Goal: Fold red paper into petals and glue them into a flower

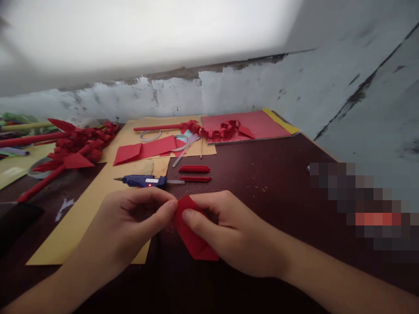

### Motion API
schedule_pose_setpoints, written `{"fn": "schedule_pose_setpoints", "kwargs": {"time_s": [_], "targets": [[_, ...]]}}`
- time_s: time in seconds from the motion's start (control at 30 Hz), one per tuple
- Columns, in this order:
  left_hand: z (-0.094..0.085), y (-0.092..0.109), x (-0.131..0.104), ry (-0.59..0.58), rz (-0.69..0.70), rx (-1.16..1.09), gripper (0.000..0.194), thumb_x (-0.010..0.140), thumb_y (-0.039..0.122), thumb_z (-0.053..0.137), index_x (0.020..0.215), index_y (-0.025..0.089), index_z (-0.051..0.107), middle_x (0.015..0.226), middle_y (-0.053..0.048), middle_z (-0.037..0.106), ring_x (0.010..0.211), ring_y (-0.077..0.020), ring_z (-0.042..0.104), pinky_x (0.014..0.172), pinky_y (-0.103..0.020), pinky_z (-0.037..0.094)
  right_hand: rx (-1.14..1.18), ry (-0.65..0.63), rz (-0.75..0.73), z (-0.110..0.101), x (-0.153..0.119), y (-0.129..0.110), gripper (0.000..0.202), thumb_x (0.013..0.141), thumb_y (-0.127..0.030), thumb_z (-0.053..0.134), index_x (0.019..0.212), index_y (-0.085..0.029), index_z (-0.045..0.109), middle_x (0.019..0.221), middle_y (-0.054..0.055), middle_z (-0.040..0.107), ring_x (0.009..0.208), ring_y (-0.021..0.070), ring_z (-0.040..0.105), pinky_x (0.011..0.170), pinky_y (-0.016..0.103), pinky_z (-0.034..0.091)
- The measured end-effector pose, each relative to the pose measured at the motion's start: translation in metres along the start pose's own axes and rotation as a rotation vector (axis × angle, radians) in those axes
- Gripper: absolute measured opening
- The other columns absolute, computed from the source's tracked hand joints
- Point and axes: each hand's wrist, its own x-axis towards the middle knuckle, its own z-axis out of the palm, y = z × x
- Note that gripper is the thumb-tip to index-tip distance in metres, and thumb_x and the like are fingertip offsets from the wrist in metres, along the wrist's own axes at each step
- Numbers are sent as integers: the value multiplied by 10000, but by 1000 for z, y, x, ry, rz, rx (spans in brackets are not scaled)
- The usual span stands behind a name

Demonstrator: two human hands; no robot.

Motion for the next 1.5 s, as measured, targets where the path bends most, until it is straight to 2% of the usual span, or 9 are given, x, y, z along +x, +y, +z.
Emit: {"fn": "schedule_pose_setpoints", "kwargs": {"time_s": [0.23, 0.47, 0.8, 0.9, 1.1, 1.23, 1.4, 1.5], "targets": [[1, 1, 0, 62, 41, 85, 139, 869, 269, 743, 756, 232, 815, 632, 37, 735, 544, -114, 629, 488, -166, 478, 33, 4, 13, 1, 1, -2, 357, 1015, -465, 653, 816, -169, 646, 740, -8, 529, 662, 128, 434, 566, 239, 386], [4, -1, 0, 99, 74, 100, 128, 854, 256, 735, 753, 244, 813, 611, 36, 734, 513, -122, 620, 456, -178, 458, 33, 7, 28, 1, 1, -2, 355, 1013, -445, 657, 780, -182, 603, 735, -9, 532, 662, 129, 438, 570, 240, 386], [2, 0, -3, 33, 61, 122, 195, 903, 329, 690, 784, 238, 816, 710, 9, 775, 575, -141, 660, 469, -195, 465, 145, 2, 65, 1, 2, -3, 267, 997, -381, 692, 859, -154, 664, 761, -12, 535, 665, 116, 421, 569, 224, 354], [2, 0, -3, 35, 52, 113, 197, 902, 327, 692, 779, 229, 810, 701, 9, 762, 583, -141, 660, 482, -196, 473, 144, 13, 79, 1, 2, -2, 299, 983, -424, 703, 844, -160, 675, 763, -9, 539, 665, 121, 423, 568, 229, 358], [3, 0, -2, 47, 48, 92, 185, 887, 318, 703, 747, 235, 791, 653, 34, 735, 566, -121, 649, 493, -177, 468, 118, 104, 76, 4, 0, -2, 467, 957, -616, 654, 731, -207, 643, 721, 9, 576, 660, 162, 479, 565, 265, 428], [3, 0, -2, 51, 50, 97, 171, 877, 303, 707, 740, 240, 786, 633, 44, 728, 547, -109, 636, 479, -166, 454, 126, 134, 70, 6, 1, -5, 467, 944, -614, 669, 707, -214, 642, 698, 7, 564, 643, 161, 469, 556, 269, 429], [3, 1, -2, 74, 74, 115, 169, 863, 281, 707, 714, 238, 774, 603, 49, 713, 529, -103, 622, 468, -158, 445, 114, 77, 80, 5, 1, -8, 481, 935, -628, 664, 685, -217, 634, 699, 12, 568, 648, 171, 479, 571, 283, 439], [3, 1, -2, 75, 79, 124, 164, 861, 272, 704, 716, 237, 773, 595, 51, 708, 518, -99, 612, 463, -157, 439, 121, 126, 92, 7, 1, -9, 489, 929, -626, 665, 663, -219, 614, 682, 8, 555, 640, 170, 468, 565, 284, 420]]}}
